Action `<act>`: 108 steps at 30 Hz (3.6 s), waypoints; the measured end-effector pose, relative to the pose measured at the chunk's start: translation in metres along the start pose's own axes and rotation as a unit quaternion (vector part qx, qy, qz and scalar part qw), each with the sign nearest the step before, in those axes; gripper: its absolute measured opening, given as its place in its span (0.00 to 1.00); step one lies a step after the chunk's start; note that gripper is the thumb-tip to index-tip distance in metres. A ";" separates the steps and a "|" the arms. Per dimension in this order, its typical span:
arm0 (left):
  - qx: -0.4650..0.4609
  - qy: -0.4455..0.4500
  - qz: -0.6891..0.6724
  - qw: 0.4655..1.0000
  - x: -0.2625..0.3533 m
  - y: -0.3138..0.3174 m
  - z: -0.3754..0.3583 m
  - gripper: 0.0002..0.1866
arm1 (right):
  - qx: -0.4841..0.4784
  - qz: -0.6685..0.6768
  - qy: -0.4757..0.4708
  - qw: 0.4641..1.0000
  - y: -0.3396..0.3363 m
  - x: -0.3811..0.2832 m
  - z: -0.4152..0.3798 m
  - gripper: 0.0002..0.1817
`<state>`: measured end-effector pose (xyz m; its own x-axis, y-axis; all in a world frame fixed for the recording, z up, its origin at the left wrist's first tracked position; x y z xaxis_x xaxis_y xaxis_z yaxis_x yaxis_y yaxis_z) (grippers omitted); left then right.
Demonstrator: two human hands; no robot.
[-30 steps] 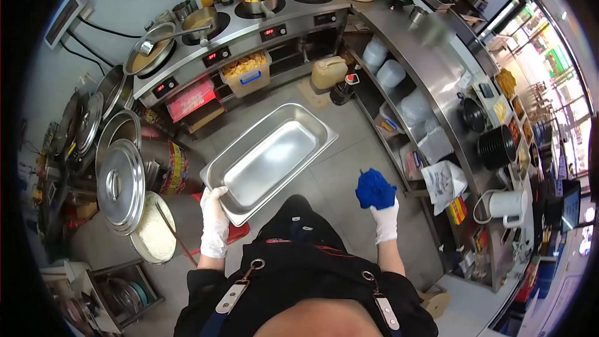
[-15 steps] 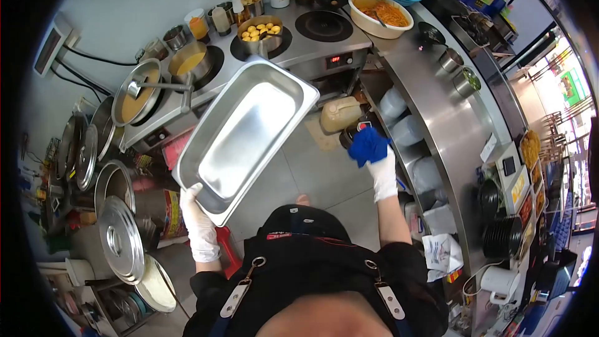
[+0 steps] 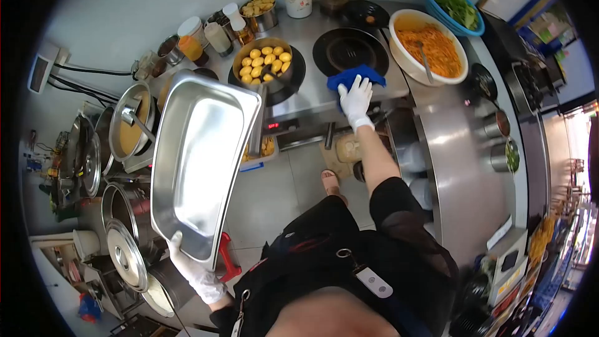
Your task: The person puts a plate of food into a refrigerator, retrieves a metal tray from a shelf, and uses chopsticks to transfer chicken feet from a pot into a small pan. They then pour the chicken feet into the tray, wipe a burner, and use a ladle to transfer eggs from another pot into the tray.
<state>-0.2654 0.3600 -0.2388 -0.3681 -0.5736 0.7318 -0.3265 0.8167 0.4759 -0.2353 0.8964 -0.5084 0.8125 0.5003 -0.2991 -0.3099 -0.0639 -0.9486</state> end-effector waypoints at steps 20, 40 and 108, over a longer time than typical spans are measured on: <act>0.218 0.173 0.070 0.958 -0.049 0.108 -0.030 0.27 | -0.067 -0.094 -0.362 0.925 0.087 -0.093 0.187 0.30; -0.021 -0.079 0.085 0.993 -0.198 0.175 0.059 0.18 | -0.074 -0.097 -0.168 0.978 0.005 0.152 0.098 0.30; -0.229 -0.423 0.154 0.863 -0.242 0.137 0.206 0.14 | -0.104 -0.013 -0.283 0.953 -0.036 -0.183 -0.019 0.34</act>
<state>-0.4004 0.5973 -0.4508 -0.9435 -0.0074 0.3314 0.2076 0.7664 0.6079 -0.3637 0.7908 -0.4215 0.4032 0.8863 -0.2279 -0.1411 -0.1858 -0.9724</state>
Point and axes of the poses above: each hand's wrist, its own z-axis towards the middle knuckle, its own y-axis out of the palm, x = y × z, the point moved 7 cm from there along z, towards the middle knuckle, and after that the axes turned 10 degrees about -z, right-handed, at the moved point
